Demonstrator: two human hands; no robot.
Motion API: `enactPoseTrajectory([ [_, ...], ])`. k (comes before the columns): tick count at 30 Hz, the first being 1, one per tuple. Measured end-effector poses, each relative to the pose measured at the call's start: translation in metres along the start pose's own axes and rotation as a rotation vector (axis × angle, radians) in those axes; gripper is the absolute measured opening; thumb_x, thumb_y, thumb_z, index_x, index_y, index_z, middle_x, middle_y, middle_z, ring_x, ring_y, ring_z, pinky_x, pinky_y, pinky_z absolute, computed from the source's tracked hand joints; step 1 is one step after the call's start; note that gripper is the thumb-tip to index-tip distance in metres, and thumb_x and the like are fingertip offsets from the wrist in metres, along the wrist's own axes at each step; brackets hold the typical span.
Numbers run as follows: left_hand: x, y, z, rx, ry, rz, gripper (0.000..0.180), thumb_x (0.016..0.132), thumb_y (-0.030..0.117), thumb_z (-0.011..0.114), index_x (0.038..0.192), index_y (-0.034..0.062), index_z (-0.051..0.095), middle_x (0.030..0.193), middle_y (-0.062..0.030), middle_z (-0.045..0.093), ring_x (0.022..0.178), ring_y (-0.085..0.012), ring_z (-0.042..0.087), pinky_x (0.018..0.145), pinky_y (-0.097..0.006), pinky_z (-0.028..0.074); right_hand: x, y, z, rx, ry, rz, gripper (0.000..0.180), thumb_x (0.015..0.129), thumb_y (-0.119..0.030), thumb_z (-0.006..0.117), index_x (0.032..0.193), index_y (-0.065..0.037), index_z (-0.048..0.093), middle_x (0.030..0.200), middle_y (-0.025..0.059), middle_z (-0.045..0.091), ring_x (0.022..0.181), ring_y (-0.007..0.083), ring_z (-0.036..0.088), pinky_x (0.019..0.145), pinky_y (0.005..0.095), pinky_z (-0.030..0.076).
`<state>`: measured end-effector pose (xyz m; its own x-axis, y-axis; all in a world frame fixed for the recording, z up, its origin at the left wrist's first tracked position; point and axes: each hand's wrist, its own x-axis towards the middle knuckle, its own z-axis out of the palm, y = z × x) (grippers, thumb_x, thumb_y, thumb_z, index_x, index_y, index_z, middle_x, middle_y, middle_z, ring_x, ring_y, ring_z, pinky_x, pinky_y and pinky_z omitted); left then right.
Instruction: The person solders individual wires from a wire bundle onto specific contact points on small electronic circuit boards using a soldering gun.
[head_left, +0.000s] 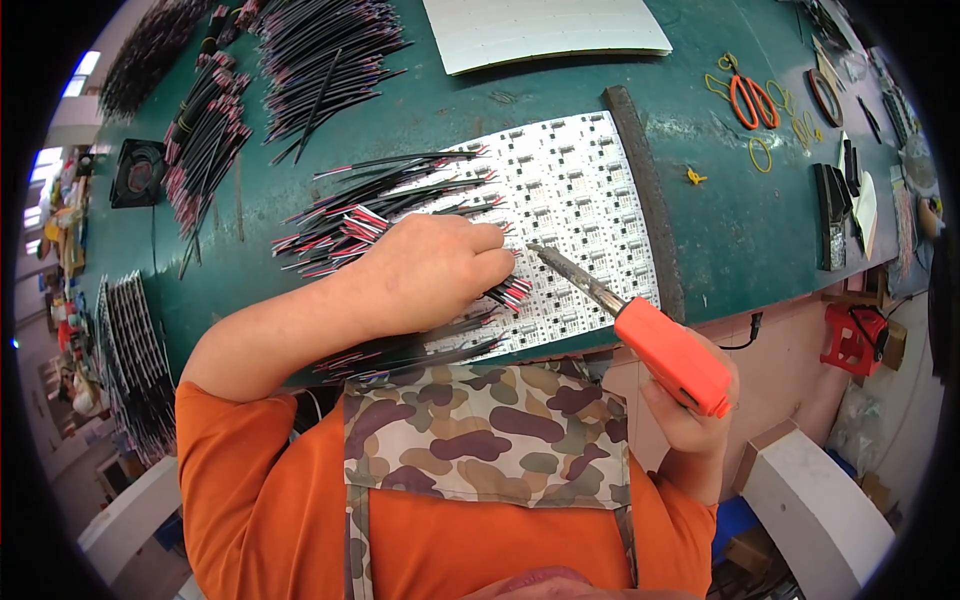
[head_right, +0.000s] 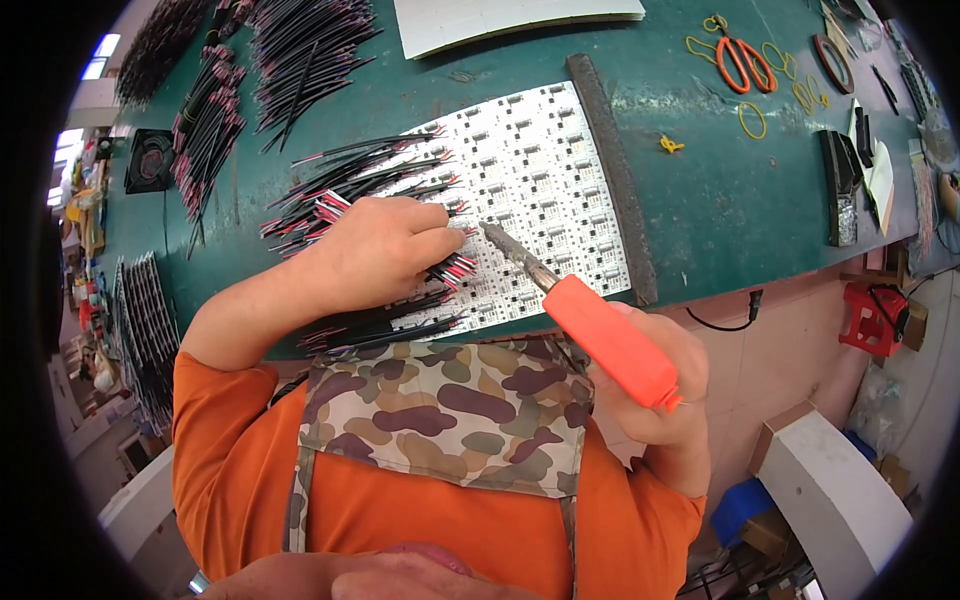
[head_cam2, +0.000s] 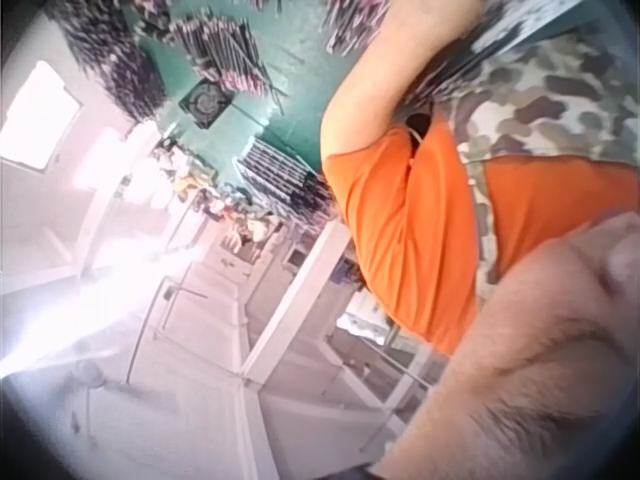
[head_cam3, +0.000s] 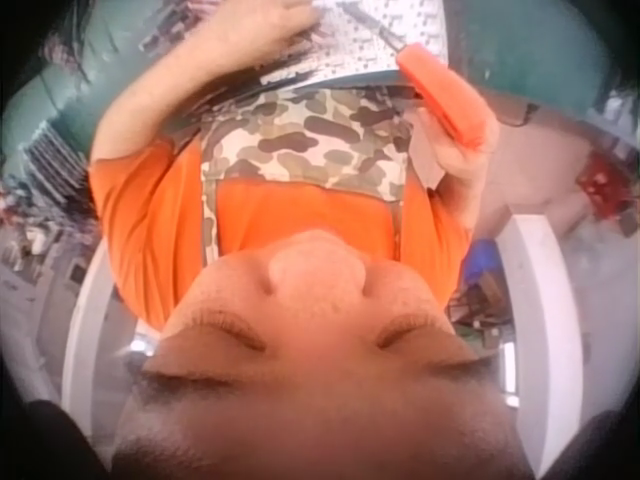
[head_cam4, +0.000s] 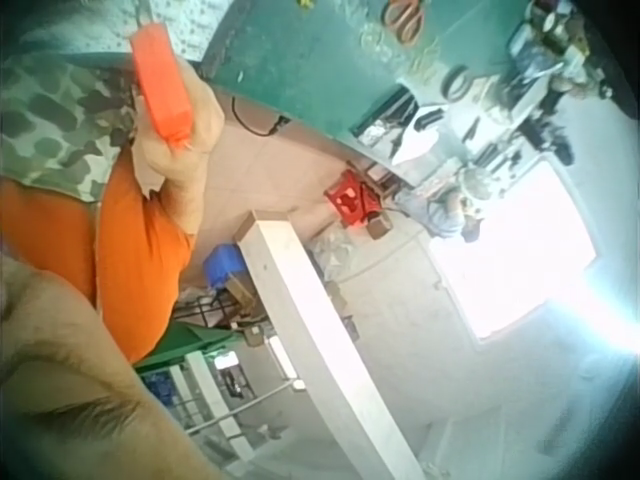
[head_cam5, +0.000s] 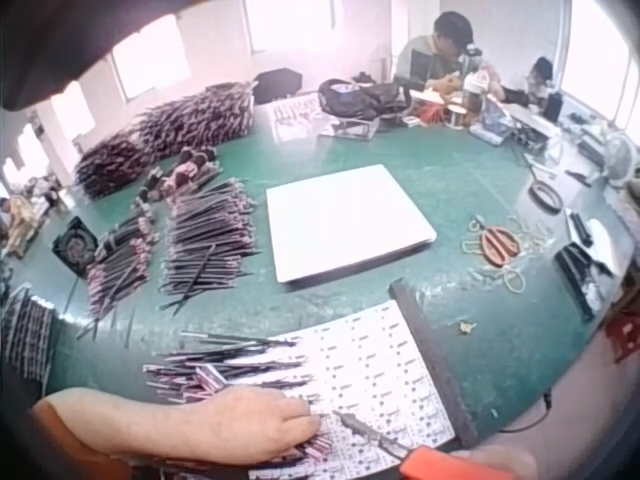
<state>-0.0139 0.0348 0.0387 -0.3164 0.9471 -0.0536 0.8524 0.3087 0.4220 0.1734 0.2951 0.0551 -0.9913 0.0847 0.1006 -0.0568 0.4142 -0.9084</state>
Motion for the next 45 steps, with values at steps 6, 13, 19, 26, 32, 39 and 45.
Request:
enactPoseTrajectory([
  [6,0.001,-0.001,-0.002,-0.016,-0.02,0.025,0.01,0.078,0.01,0.058,0.087,0.0049,0.06,0.085,-0.0095,0.06,0.08,-0.0297,0.065,0.068,-0.042,0.054,0.0,0.006,-0.006,0.015,-0.075,-0.021,0.037,0.071,-0.001,0.072,0.107,0.006,0.064,0.091,0.0122,0.067,0.074,0.0222,0.064,0.068,0.0311,0.05],
  [13,0.002,-0.002,-0.003,-0.022,-0.027,0.036,0.011,0.079,0.01,0.058,0.088,0.0045,0.06,0.087,-0.0092,0.06,0.081,-0.0297,0.064,0.068,-0.041,0.054,-0.001,0.004,-0.002,0.041,-0.06,-0.064,0.048,0.07,0.001,0.074,0.115,0.007,0.062,0.1,0.016,0.071,0.081,0.0285,0.069,0.072,0.0349,0.054],
  [19,0.002,-0.001,-0.004,-0.027,-0.039,0.031,0.01,0.079,0.009,0.058,0.087,0.004,0.06,0.087,-0.0096,0.06,0.081,-0.0299,0.064,0.069,-0.041,0.054,-0.001,0.002,-0.004,0.004,-0.077,-0.051,0.045,0.071,0.002,0.073,0.114,0.007,0.062,0.101,0.0163,0.07,0.083,0.0278,0.069,0.073,0.0351,0.054],
  [26,0.003,-0.002,-0.005,-0.034,-0.033,0.044,0.009,0.078,0.008,0.058,0.086,0.0038,0.059,0.087,-0.0099,0.06,0.082,-0.0299,0.063,0.071,-0.041,0.053,-0.007,0.005,-0.01,0.004,-0.09,-0.036,0.043,0.074,0.002,0.074,0.115,0.006,0.061,0.103,0.0185,0.069,0.086,0.0284,0.069,0.075,0.0354,0.055],
  [32,0.004,-0.004,-0.005,-0.016,-0.09,0.048,0.042,0.07,0.02,0.076,0.106,0.0041,0.063,0.09,-0.0091,0.061,0.086,-0.0298,0.063,0.073,-0.04,0.053,-0.009,0.011,-0.008,0.072,-0.096,-0.046,0.045,0.073,0.002,0.074,0.116,0.006,0.06,0.104,0.0195,0.069,0.087,0.0302,0.069,0.077,0.037,0.055],
  [39,0.005,-0.005,-0.006,-0.014,-0.1,0.053,0.04,0.071,0.021,0.075,0.105,0.0036,0.063,0.09,-0.0095,0.061,0.086,-0.0299,0.063,0.073,-0.04,0.053,-0.009,0.01,-0.005,0.048,-0.102,-0.05,0.048,0.071,0.001,0.074,0.116,0.007,0.06,0.101,0.0181,0.07,0.083,0.0287,0.069,0.074,0.0363,0.055],
  [45,0.005,-0.004,-0.007,-0.021,-0.107,0.048,0.037,0.072,0.017,0.071,0.106,0.0031,0.063,0.09,-0.0097,0.062,0.086,-0.0299,0.063,0.073,-0.04,0.052,-0.008,0.004,-0.005,0.04,-0.077,-0.042,0.049,0.07,0.0,0.075,0.116,0.006,0.06,0.098,0.0164,0.07,0.079,0.0279,0.069,0.07,0.0353,0.054],
])
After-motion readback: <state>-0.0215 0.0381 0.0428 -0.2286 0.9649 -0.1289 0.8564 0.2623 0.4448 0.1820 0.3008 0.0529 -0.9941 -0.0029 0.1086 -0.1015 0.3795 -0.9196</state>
